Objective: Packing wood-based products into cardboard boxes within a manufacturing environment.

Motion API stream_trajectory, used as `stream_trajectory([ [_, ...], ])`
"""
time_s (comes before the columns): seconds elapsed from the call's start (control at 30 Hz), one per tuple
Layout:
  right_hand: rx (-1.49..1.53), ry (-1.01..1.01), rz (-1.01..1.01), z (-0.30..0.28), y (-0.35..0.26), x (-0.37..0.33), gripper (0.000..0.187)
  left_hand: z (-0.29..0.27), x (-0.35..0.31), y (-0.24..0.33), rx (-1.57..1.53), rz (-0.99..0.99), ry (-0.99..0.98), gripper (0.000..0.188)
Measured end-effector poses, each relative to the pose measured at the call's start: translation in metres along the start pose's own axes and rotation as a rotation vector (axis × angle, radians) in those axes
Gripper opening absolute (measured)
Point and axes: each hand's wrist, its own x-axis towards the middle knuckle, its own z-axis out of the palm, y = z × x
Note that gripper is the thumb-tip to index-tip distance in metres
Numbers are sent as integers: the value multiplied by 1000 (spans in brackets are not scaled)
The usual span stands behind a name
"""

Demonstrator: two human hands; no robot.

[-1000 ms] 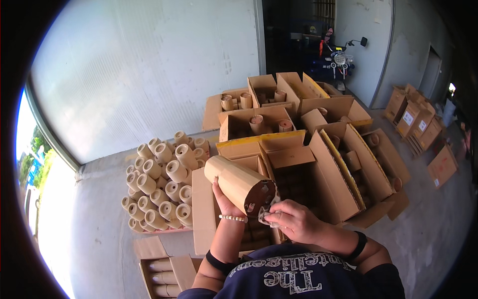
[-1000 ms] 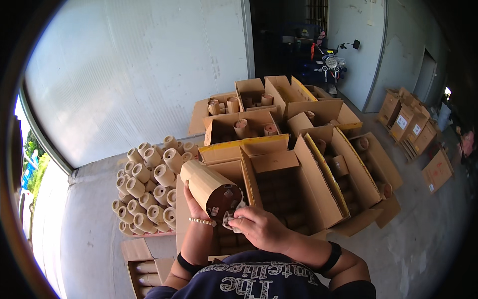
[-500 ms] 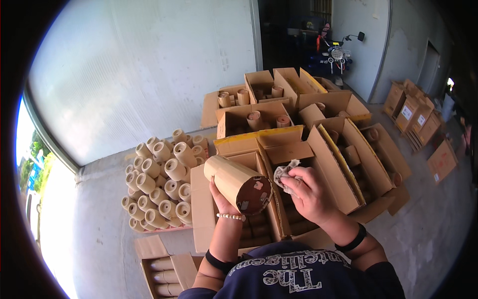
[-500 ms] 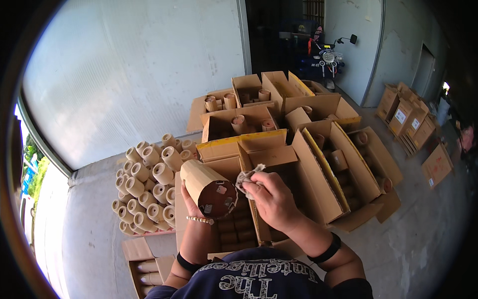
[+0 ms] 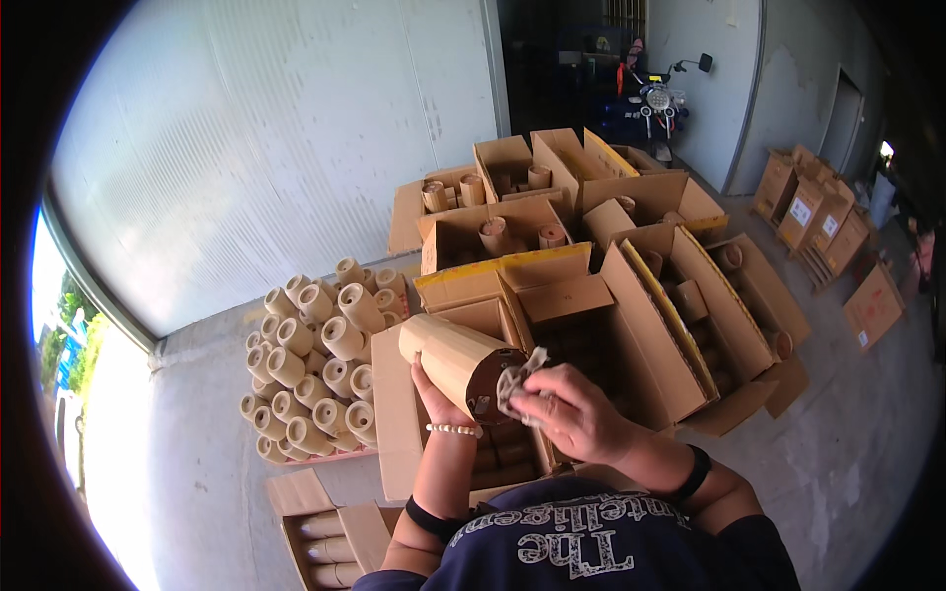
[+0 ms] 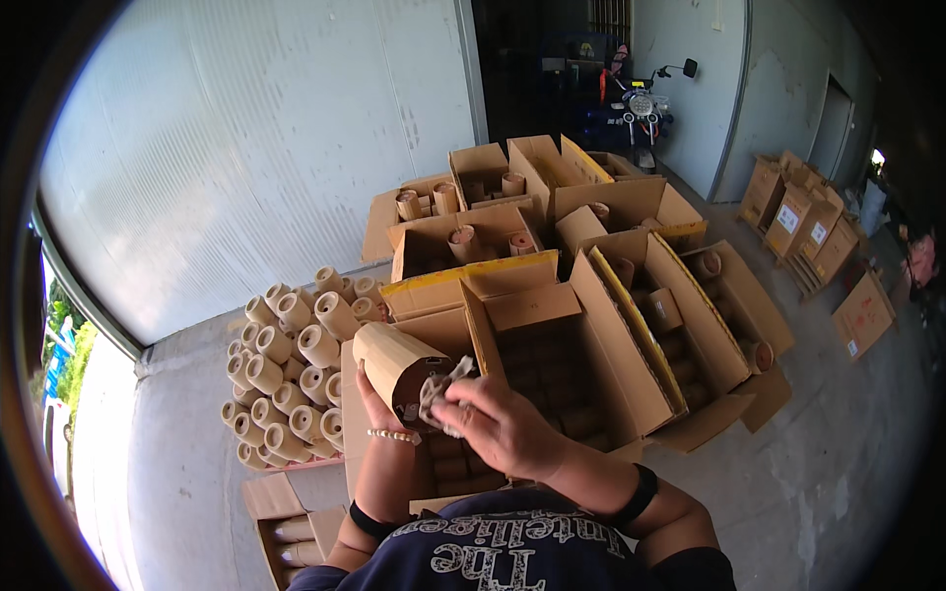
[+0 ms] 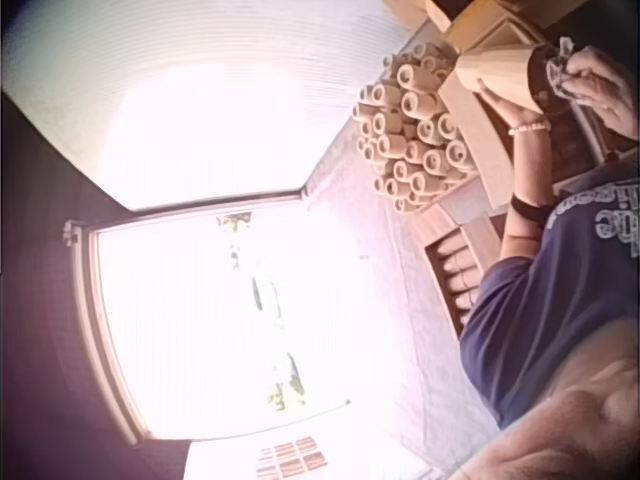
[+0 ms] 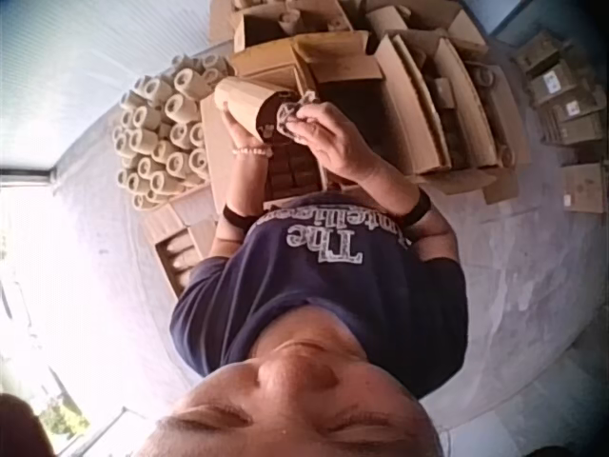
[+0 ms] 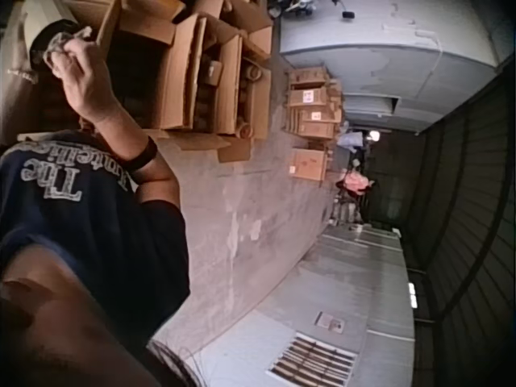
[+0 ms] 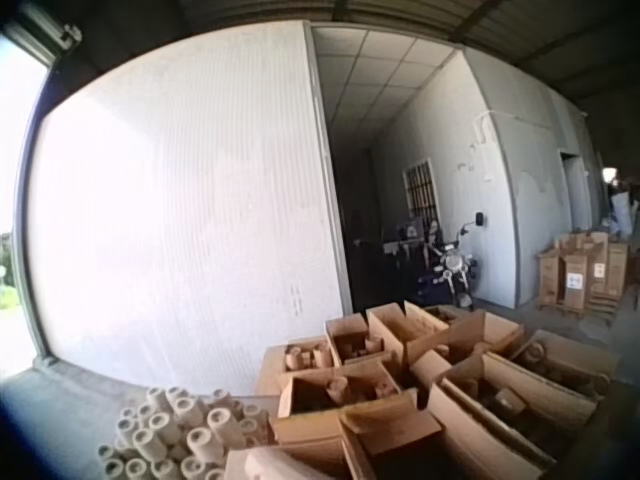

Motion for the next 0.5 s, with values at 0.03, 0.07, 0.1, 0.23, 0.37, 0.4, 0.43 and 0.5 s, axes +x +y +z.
stream_trajectory([
  [0.03,-91,27,78,0,7,-1,37,2,-1,-1,1,3,27,56],
  [0.07,-121,36,109,5,16,-8,36,3,-3,-2,2,5,28,56],
  [0.1,-86,13,120,9,13,-13,35,3,-3,-2,-10,4,4,56],
  [0.23,375,-285,198,12,-10,-36,29,5,1,-4,-34,-14,-21,56],
  [0.37,376,-187,63,-2,-11,-7,33,5,0,-9,-2,-19,-67,57],
  [0.4,254,-38,38,-5,-7,3,34,5,-1,-10,0,-13,-65,57],
  [0.43,144,19,31,-9,-2,11,37,5,-1,-16,14,2,-43,57],
  [0.5,7,37,-30,-1,10,10,30,4,-1,-22,26,-2,8,58],
])
